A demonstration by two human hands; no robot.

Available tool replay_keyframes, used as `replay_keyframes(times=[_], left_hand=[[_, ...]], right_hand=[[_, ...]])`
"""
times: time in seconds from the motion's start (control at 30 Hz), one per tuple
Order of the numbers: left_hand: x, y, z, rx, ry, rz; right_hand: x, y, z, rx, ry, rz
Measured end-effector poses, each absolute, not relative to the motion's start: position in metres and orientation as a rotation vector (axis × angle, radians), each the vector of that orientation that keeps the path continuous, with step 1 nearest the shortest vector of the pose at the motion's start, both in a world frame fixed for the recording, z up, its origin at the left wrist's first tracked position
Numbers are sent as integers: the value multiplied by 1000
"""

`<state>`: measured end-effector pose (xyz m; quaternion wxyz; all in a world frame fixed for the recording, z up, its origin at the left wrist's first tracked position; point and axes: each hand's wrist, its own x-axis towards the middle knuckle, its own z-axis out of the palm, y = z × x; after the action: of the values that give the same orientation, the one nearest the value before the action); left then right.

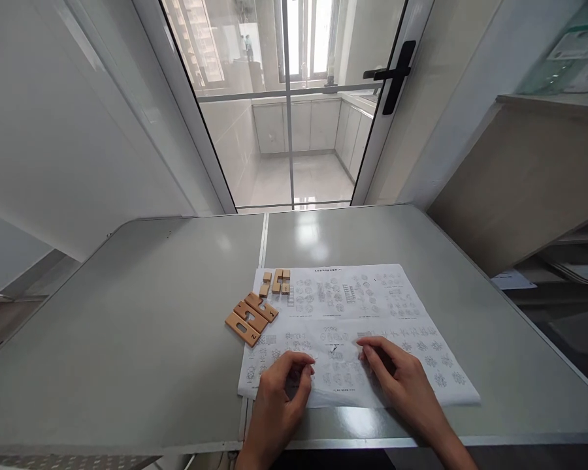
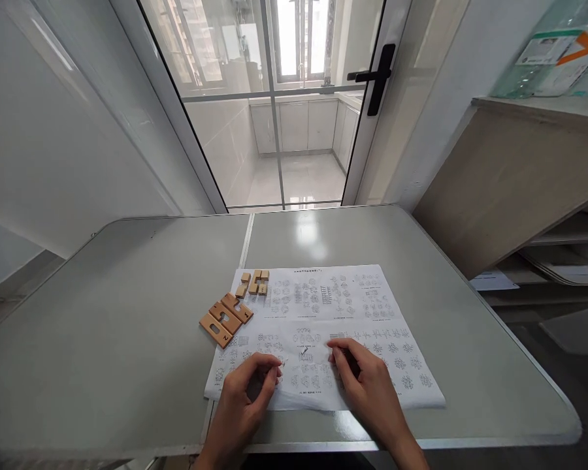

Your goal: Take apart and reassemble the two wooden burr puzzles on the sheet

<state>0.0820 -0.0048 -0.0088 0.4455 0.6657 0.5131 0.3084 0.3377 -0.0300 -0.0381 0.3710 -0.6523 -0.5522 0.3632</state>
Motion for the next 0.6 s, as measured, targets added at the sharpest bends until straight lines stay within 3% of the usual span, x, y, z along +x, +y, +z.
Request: replay_keyframes(times=[0.6], left_hand=[[82, -4, -9, 1697, 1254, 766]], right_hand=[[337, -29, -39, -1653, -1436, 937]])
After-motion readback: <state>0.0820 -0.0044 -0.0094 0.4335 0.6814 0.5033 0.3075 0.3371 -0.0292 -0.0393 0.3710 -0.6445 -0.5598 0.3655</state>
